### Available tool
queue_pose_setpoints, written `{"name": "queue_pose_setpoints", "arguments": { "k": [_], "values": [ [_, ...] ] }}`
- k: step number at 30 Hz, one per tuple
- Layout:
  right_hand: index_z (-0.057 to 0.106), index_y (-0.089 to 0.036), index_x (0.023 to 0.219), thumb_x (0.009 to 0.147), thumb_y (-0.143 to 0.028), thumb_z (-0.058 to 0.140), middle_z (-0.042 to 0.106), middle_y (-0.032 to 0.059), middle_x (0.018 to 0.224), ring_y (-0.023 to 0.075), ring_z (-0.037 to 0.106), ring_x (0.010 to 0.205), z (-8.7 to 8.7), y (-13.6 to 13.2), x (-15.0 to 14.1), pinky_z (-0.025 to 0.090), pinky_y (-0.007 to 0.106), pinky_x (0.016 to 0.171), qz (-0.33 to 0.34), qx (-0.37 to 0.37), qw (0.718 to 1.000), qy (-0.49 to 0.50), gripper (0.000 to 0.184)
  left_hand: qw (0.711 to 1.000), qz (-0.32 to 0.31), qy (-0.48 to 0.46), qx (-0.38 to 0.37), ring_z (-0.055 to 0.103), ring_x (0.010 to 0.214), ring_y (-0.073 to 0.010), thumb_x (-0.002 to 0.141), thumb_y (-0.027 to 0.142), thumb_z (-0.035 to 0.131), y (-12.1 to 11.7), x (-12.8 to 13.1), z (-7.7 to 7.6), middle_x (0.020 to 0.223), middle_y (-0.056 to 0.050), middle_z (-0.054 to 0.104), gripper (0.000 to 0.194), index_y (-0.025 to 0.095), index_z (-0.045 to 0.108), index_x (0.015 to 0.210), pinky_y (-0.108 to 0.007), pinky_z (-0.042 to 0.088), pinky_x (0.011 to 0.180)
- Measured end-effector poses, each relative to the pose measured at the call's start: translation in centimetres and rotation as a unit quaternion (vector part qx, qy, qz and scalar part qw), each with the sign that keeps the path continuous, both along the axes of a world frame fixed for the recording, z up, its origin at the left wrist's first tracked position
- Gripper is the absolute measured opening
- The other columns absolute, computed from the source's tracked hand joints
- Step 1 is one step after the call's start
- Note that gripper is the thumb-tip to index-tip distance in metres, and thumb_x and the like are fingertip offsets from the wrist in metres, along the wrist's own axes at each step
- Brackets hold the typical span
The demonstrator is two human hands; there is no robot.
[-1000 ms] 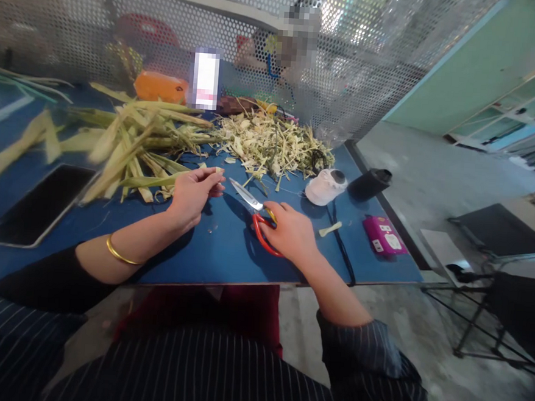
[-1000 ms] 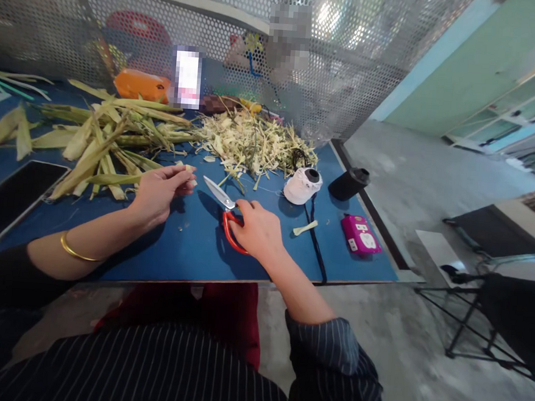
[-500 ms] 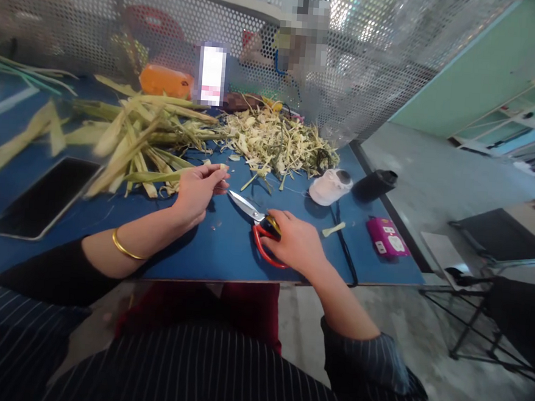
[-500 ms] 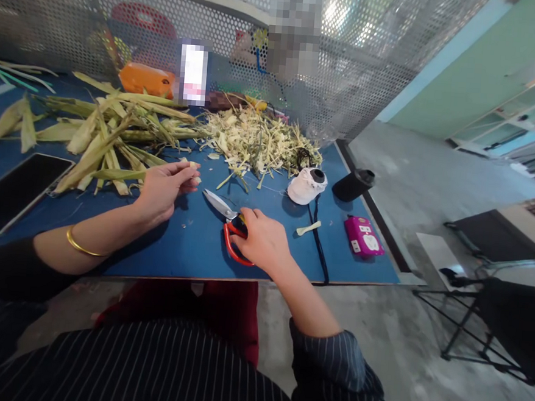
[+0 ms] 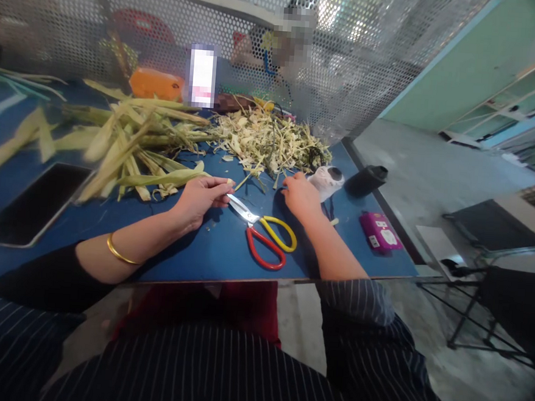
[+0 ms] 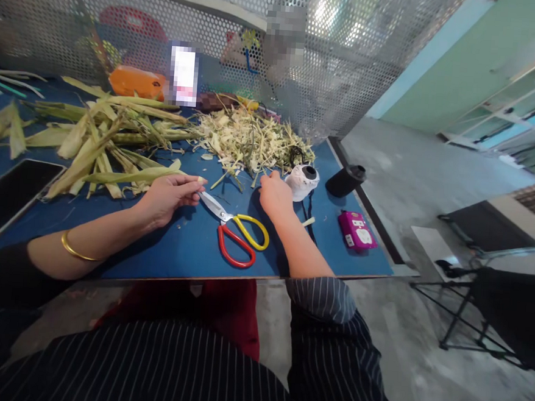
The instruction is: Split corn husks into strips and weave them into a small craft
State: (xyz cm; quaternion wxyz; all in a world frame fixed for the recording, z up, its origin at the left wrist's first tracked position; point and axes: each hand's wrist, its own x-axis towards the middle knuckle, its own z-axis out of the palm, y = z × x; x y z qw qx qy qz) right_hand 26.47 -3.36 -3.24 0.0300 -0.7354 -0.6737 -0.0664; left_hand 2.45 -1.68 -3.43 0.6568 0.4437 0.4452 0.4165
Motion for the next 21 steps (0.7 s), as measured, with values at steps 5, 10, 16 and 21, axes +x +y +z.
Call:
{"name": "queue_pose_setpoints", "arguments": {
  "k": [5,10,16,21],
  "values": [
    [0.061,-0.016,0.103,0.093,-0.020,0.038,0.065,0.0128,0.105,0.0235,0.063,0.084,-1.0,-0.3,0.2,0.039,0.031,0.065,-0.004,0.016,1.000,0.008,0.026,1.000,-0.012,-0.001,-0.010,0.058,0.055,-0.0071,0.067,0.023,0.078,-0.3,0.1,0.0,0.075,-0.005,0.069,0.026,0.010,0.072,0.089,-0.021,0.051,0.056],
    [0.057,-0.016,0.108,0.093,-0.020,0.037,0.070,0.0093,0.085,0.0236,0.063,0.077,-0.6,-1.5,0.5,0.039,0.031,0.066,-0.011,-0.001,0.997,0.074,0.026,0.999,-0.029,0.000,-0.013,0.059,0.057,-0.0080,0.065,0.022,0.079,-0.4,0.2,-0.1,0.073,-0.005,0.069,0.025,0.010,0.072,0.086,-0.022,0.052,0.057],
    [0.056,-0.014,0.116,0.093,-0.019,0.039,0.070,0.0143,0.101,0.0259,0.065,0.089,0.1,-2.9,-0.4,0.042,0.033,0.072,0.015,0.024,0.998,0.055,0.029,0.999,-0.047,0.003,-0.014,0.059,0.058,-0.0080,0.065,0.023,0.079,-0.4,0.2,0.1,0.071,-0.004,0.067,0.025,0.010,0.071,0.085,-0.020,0.051,0.057],
    [0.054,-0.013,0.119,0.093,-0.017,0.037,0.070,0.0144,0.096,0.0266,0.064,0.087,-0.2,-4.8,-1.0,0.042,0.032,0.071,0.029,0.046,0.998,0.044,0.032,0.998,-0.055,0.013,-0.020,0.058,0.058,-0.0081,0.068,0.022,0.077,-0.7,0.3,0.5,0.073,-0.004,0.066,0.016,0.012,0.070,0.079,-0.020,0.050,0.057]
  ]
}}
